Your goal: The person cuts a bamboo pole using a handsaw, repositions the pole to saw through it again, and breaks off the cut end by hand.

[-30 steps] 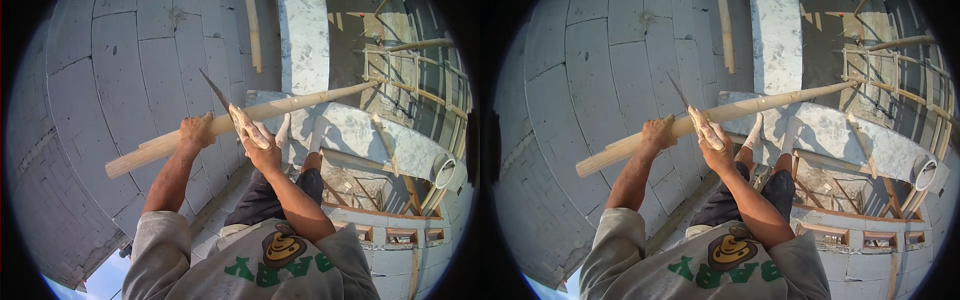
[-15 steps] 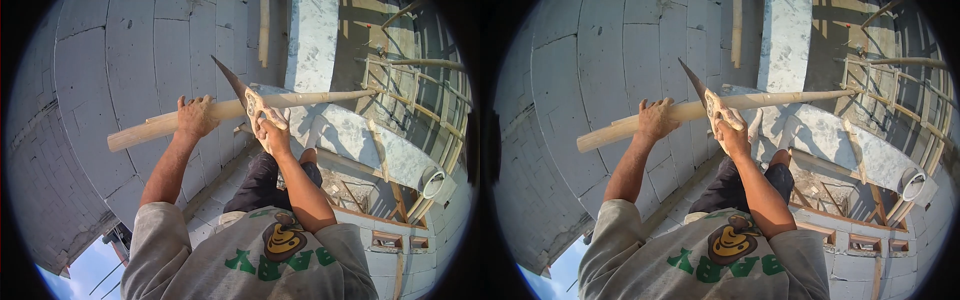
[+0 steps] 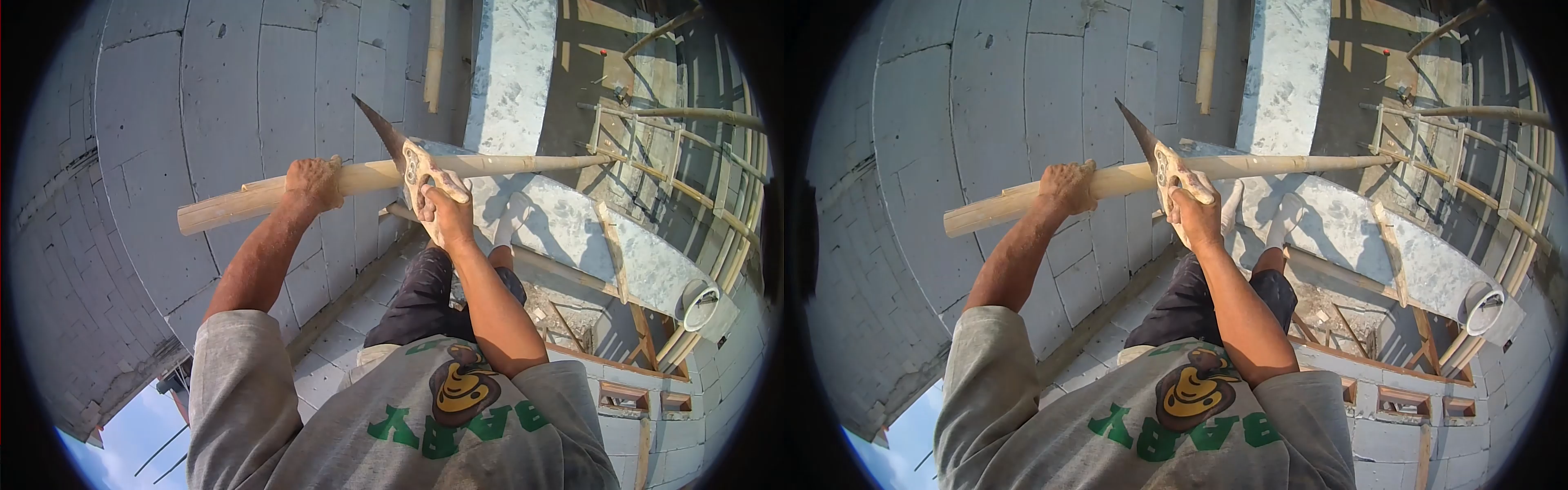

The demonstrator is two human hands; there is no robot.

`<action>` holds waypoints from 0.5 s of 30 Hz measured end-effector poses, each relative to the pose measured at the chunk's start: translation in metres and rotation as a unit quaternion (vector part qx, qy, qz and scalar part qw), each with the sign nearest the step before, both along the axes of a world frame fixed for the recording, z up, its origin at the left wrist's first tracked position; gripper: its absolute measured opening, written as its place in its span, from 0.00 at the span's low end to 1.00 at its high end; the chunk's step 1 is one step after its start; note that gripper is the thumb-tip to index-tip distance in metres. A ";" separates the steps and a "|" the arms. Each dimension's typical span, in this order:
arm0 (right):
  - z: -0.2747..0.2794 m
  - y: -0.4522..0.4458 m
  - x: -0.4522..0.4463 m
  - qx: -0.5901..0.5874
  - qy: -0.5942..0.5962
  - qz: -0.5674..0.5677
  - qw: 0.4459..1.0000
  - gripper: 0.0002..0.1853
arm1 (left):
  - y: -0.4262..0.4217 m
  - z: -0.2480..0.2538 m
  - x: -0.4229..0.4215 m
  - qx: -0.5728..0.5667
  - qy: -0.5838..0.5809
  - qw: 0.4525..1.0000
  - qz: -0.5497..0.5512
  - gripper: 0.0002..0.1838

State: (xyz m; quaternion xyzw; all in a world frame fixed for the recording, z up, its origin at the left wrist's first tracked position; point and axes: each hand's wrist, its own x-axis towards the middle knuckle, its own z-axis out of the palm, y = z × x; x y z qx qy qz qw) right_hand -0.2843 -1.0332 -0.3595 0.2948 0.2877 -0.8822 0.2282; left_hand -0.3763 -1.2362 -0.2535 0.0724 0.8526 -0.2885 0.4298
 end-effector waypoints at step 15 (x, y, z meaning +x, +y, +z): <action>0.008 0.021 0.017 0.071 0.045 0.011 0.996 0.13 | 0.010 0.006 -0.011 -0.022 -0.025 0.999 0.027 0.27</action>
